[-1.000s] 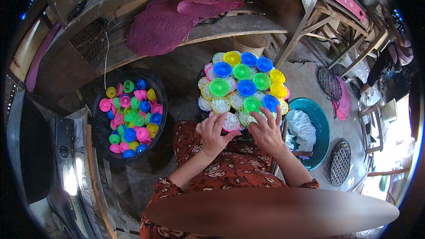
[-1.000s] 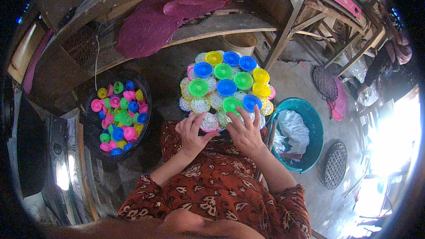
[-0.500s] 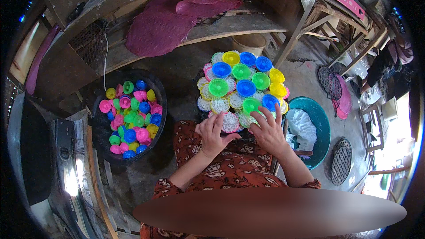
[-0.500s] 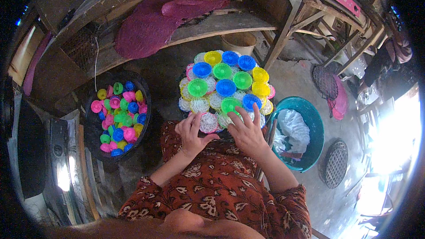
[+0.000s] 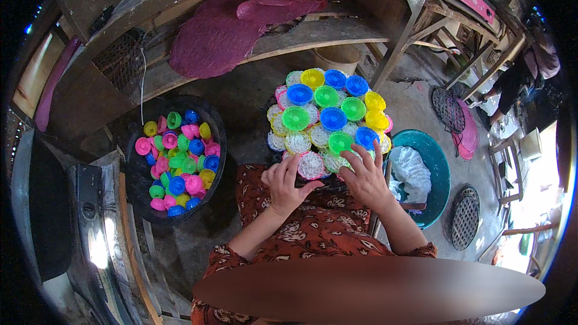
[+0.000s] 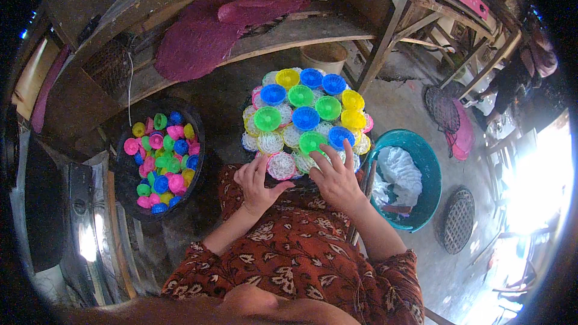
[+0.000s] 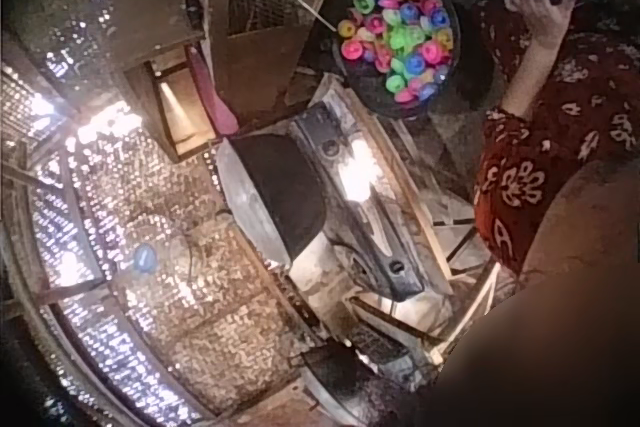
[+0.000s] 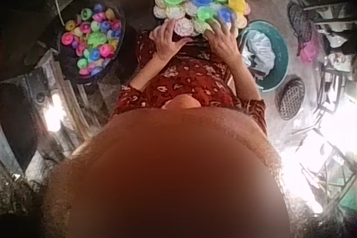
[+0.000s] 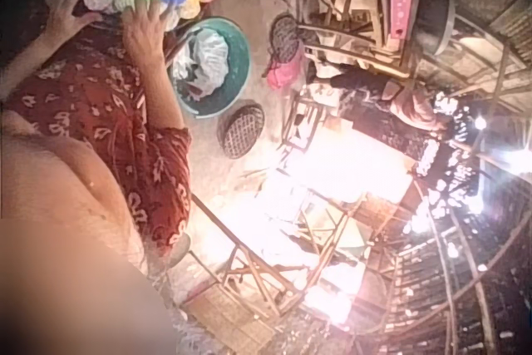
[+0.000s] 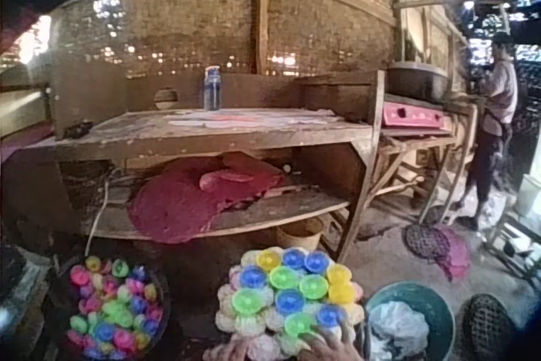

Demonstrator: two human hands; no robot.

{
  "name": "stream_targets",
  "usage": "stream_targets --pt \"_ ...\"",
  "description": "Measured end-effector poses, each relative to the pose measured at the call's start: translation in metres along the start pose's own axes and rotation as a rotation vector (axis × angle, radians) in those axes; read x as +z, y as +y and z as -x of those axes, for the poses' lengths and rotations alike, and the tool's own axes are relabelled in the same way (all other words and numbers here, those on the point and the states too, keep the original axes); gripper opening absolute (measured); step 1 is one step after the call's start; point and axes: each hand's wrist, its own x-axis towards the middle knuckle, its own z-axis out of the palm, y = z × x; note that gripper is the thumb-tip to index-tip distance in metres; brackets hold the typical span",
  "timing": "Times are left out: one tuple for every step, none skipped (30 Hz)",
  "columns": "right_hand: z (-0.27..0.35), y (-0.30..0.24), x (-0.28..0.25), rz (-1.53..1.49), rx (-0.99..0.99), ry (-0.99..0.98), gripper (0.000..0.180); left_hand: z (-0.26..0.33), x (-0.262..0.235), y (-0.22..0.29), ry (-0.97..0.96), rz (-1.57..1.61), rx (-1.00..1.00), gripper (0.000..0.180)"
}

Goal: The person uses a wooden mold to wrap white cotton candy around a central rod, then places colorful plastic caps onto the finished rolls. The process is repeated multiple times, with the person picking up cotton candy, wrapping it, and capping each roll.

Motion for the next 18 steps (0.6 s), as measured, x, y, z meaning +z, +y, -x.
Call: stream_targets --pt "0.0003 -0.0002 0.0001 -0.006 0.006 -0.001 0.013 0.0011 -0.0004 -0.0001 0.029 0.014 0.005 0.081" --pt "0.0003 -0.0010 0.0005 -0.026 0.009 0.013 0.015 0.0018 -0.0007 -0.0009 0.047 0.022 0.018 0.081" --pt "0.0003 -0.0017 0.0005 -0.045 0.013 0.026 0.017 0.0024 -0.0006 -0.0015 0.046 0.015 0.013 0.081" --pt "-0.0001 -0.0027 0.0008 -0.065 0.016 0.040 0.018 0.0026 -0.0004 -0.0026 0.035 0.002 0.016 0.080" --pt "-0.0007 -0.0039 0.0010 -0.076 0.010 0.044 0.020 0.0027 0.0000 -0.0035 0.029 -0.005 0.018 0.079" --pt "-0.0016 -0.0049 0.0010 -0.088 0.003 0.048 0.022 0.0025 0.0008 -0.0041 0.029 0.007 0.016 0.079" --pt "-0.0024 -0.0062 0.0010 -0.107 -0.002 0.049 0.024 0.0021 0.0015 -0.0046 0.034 0.024 0.013 0.078" --pt "-0.0026 -0.0068 0.0000 -0.109 -0.002 0.060 0.024 0.0018 0.0021 -0.0044 0.034 0.046 -0.003 0.078" --pt "-0.0026 -0.0074 -0.0011 -0.120 0.000 0.068 0.024 0.0013 0.0027 -0.0042 0.043 0.031 0.009 0.077" --pt "-0.0022 -0.0084 -0.0022 -0.138 0.014 0.073 0.024 0.0010 0.0031 -0.0032 0.046 0.020 0.008 0.077" --pt "-0.0018 -0.0084 -0.0032 -0.133 0.011 0.073 0.024 0.0007 0.0035 -0.0022 0.031 0.005 -0.001 0.076" --pt "-0.0014 -0.0085 -0.0040 -0.135 0.022 0.071 0.024 0.0001 0.0038 -0.0015 0.040 0.018 0.004 0.076" --pt "-0.0010 -0.0080 -0.0046 -0.137 0.032 0.069 0.024 -0.0003 0.0040 -0.0008 0.030 0.026 0.001 0.076" --pt "-0.0008 -0.0072 -0.0049 -0.140 0.033 0.069 0.024 -0.0009 0.0043 -0.0004 0.013 0.038 -0.011 0.076" --pt "-0.0006 -0.0064 -0.0052 -0.148 0.026 0.069 0.024 -0.0008 0.0041 0.0004 0.022 0.024 -0.002 0.077" --pt "-0.0007 -0.0053 -0.0053 -0.155 0.019 0.069 0.024 -0.0009 0.0039 0.0008 0.025 0.013 -0.002 0.077" --pt "-0.0010 -0.0046 -0.0056 -0.163 0.018 0.073 0.024 -0.0004 0.0034 0.0018 0.017 0.004 0.000 0.077" --pt "-0.0009 -0.0043 -0.0064 -0.170 0.016 0.076 0.023 0.0002 0.0023 0.0025 0.034 -0.008 0.006 0.079"
